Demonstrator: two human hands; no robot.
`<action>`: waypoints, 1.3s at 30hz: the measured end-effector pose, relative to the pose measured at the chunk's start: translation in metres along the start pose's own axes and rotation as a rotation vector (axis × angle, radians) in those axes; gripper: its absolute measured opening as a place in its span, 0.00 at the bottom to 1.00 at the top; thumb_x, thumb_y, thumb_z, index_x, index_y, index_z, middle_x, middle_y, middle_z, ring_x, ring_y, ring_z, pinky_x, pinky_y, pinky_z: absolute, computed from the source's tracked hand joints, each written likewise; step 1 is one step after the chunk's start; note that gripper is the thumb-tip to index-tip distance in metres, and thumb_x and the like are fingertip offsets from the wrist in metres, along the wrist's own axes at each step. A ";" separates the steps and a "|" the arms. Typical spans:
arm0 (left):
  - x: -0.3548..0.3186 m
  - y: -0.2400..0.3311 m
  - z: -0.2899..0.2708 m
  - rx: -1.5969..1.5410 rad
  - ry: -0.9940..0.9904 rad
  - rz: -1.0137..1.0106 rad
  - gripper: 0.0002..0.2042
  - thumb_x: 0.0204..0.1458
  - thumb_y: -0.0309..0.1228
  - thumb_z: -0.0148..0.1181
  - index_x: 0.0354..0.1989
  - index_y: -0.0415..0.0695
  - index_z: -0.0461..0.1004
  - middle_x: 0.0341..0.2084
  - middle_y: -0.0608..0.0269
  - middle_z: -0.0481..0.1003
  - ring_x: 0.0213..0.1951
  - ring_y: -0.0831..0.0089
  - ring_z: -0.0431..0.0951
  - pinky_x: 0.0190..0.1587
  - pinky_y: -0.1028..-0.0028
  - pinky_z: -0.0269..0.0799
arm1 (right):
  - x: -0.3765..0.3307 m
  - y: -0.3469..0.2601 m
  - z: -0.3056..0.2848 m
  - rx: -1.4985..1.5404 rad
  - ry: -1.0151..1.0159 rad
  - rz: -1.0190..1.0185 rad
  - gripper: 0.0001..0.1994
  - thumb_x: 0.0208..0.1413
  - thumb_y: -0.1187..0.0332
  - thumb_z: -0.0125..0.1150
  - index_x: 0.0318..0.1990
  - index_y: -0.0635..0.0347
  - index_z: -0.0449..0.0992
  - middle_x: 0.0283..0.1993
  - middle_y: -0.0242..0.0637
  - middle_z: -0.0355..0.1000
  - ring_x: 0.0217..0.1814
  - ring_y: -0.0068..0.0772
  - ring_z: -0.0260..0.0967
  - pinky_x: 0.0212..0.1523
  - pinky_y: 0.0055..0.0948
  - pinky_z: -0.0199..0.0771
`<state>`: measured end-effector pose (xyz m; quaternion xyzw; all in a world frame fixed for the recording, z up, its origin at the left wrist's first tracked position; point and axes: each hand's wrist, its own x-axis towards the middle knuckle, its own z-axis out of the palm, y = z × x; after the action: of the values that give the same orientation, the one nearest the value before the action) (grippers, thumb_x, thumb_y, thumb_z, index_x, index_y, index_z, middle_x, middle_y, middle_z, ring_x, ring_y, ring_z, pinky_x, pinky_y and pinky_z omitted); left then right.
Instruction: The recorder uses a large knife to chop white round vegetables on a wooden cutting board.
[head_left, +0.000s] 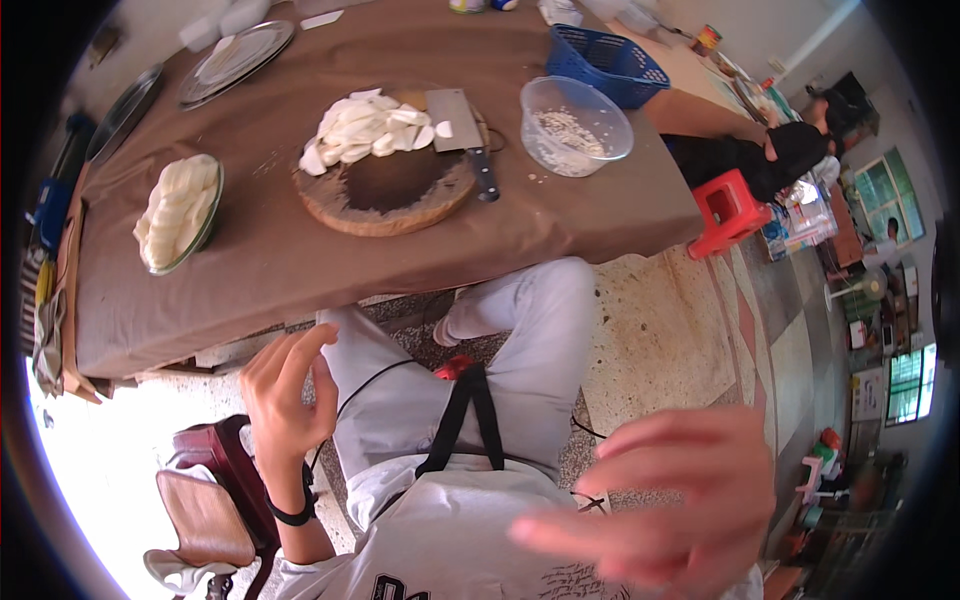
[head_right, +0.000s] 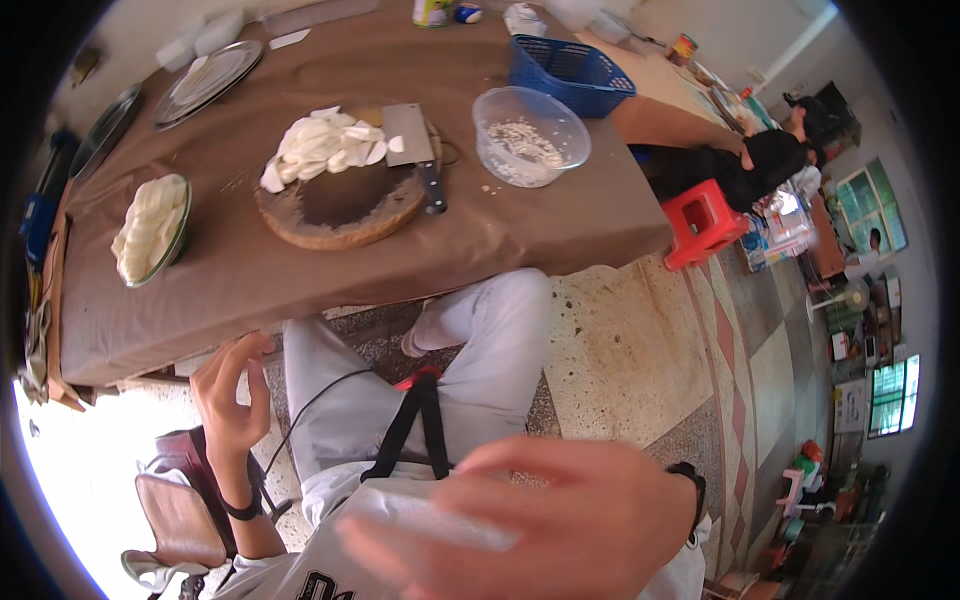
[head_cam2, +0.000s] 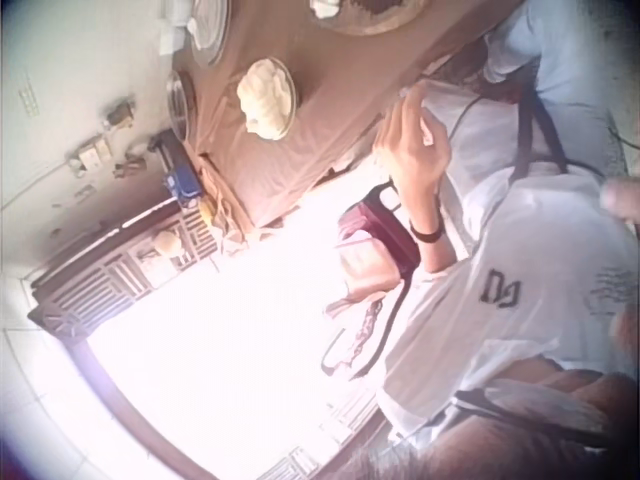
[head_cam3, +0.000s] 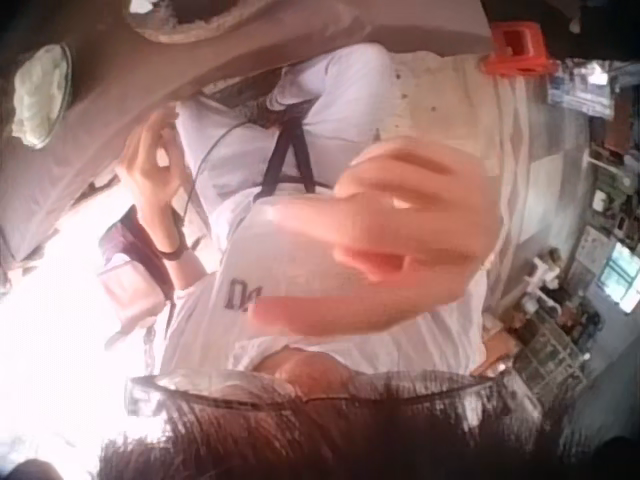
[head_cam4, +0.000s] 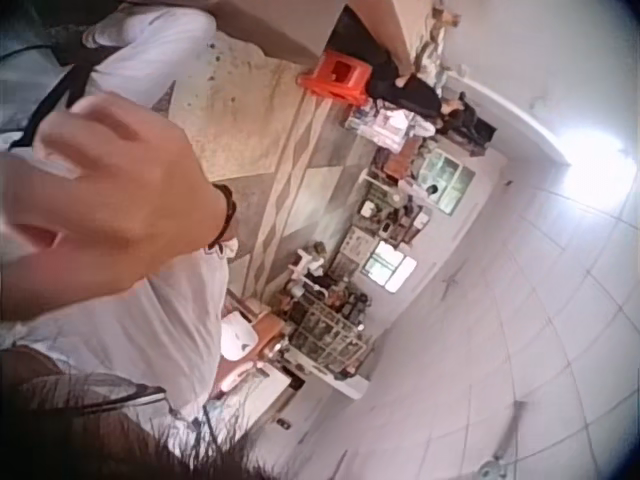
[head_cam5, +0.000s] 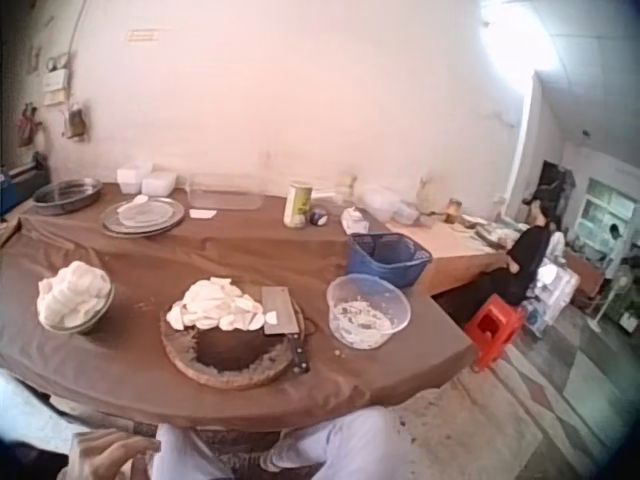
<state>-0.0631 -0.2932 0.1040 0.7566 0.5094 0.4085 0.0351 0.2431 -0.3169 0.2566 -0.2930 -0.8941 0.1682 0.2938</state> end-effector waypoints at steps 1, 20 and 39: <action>0.000 0.000 0.006 0.009 -0.014 -0.004 0.18 0.47 0.15 0.58 0.46 0.41 0.81 0.34 0.54 0.84 0.31 0.52 0.83 0.37 0.61 0.78 | 0.009 0.006 0.023 0.014 0.253 -0.218 0.13 0.55 0.61 0.73 0.46 0.51 0.88 0.32 0.29 0.81 0.26 0.21 0.74 0.25 0.22 0.73; 0.102 -0.026 0.091 -0.046 -0.215 -0.081 0.10 0.59 0.31 0.61 0.46 0.46 0.84 0.32 0.54 0.85 0.32 0.54 0.87 0.36 0.58 0.82 | 0.047 0.179 0.010 -0.017 -0.257 0.373 0.15 0.69 0.59 0.62 0.55 0.56 0.83 0.37 0.40 0.84 0.38 0.45 0.83 0.42 0.40 0.82; 0.249 -0.131 0.262 0.276 -0.456 0.067 0.22 0.57 0.33 0.66 0.62 0.49 0.77 0.49 0.51 0.84 0.53 0.50 0.84 0.53 0.52 0.80 | 0.066 0.368 0.170 -0.093 0.049 0.881 0.37 0.67 0.43 0.55 0.78 0.51 0.59 0.56 0.58 0.81 0.58 0.65 0.79 0.59 0.60 0.77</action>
<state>0.0476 0.0639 0.0137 0.8431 0.5139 0.1550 0.0321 0.2501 -0.0138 -0.0208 -0.6630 -0.6833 0.2299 0.2017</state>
